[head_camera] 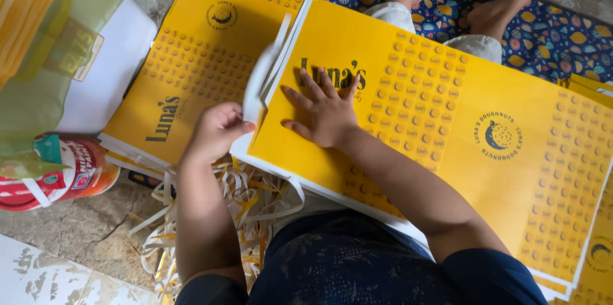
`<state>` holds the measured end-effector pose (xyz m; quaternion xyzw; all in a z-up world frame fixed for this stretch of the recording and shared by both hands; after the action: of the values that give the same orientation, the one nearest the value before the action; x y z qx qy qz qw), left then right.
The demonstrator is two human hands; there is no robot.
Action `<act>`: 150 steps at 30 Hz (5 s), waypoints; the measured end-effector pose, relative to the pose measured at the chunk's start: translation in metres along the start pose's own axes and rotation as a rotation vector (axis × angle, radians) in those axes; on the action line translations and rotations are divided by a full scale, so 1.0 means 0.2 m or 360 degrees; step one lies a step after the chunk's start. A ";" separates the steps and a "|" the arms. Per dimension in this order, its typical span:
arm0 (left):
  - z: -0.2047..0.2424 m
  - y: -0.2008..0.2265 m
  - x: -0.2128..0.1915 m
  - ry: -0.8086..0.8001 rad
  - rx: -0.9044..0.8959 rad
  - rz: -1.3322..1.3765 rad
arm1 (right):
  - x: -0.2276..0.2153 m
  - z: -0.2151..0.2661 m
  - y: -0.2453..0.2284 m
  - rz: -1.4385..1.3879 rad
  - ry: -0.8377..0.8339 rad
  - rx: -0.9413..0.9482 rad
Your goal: Peeling waste strips from die-cut cardboard sheets to prepare them for assembly.
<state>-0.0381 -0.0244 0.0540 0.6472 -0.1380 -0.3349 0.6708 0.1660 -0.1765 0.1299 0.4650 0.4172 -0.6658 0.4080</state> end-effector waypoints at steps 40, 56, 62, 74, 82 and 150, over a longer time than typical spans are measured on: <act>0.25 0.13 -0.01 0.0106 -0.0143 -0.1202 | 0.20 0.12 0.03 0.0008 0.0201 -0.0103; 0.44 0.21 -0.06 -0.0752 0.0251 0.0558 | 0.32 0.07 0.10 -0.0015 0.0237 -0.0112; 0.34 0.30 0.18 -0.1164 0.0578 0.0802 | 0.29 0.13 0.38 -0.1662 0.0919 -0.0402; 0.37 0.14 0.58 -0.1066 0.0040 -0.0106 | 0.45 0.58 0.64 -0.0232 0.0530 0.0295; 0.48 0.44 0.79 -0.1213 0.0685 0.0369 | 0.47 0.59 0.62 -0.0193 0.0732 0.0249; 0.54 0.20 1.26 -0.0712 0.1523 -0.1378 | 0.75 1.42 0.77 -0.0883 0.1744 0.0710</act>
<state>0.0916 -0.2684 0.0437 0.7846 -0.1350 -0.6009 0.0717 0.1955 -0.5141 0.0212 0.6855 0.5211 -0.4836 -0.1570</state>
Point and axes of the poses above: each hand's wrist, its own z-axis away from the middle knuckle, its own x-axis out of the palm, y = z × x, the point moved 1 cm from there along -z, towards the middle knuckle, and after that the axes turned 11 degrees about y, right-handed, at the moved point
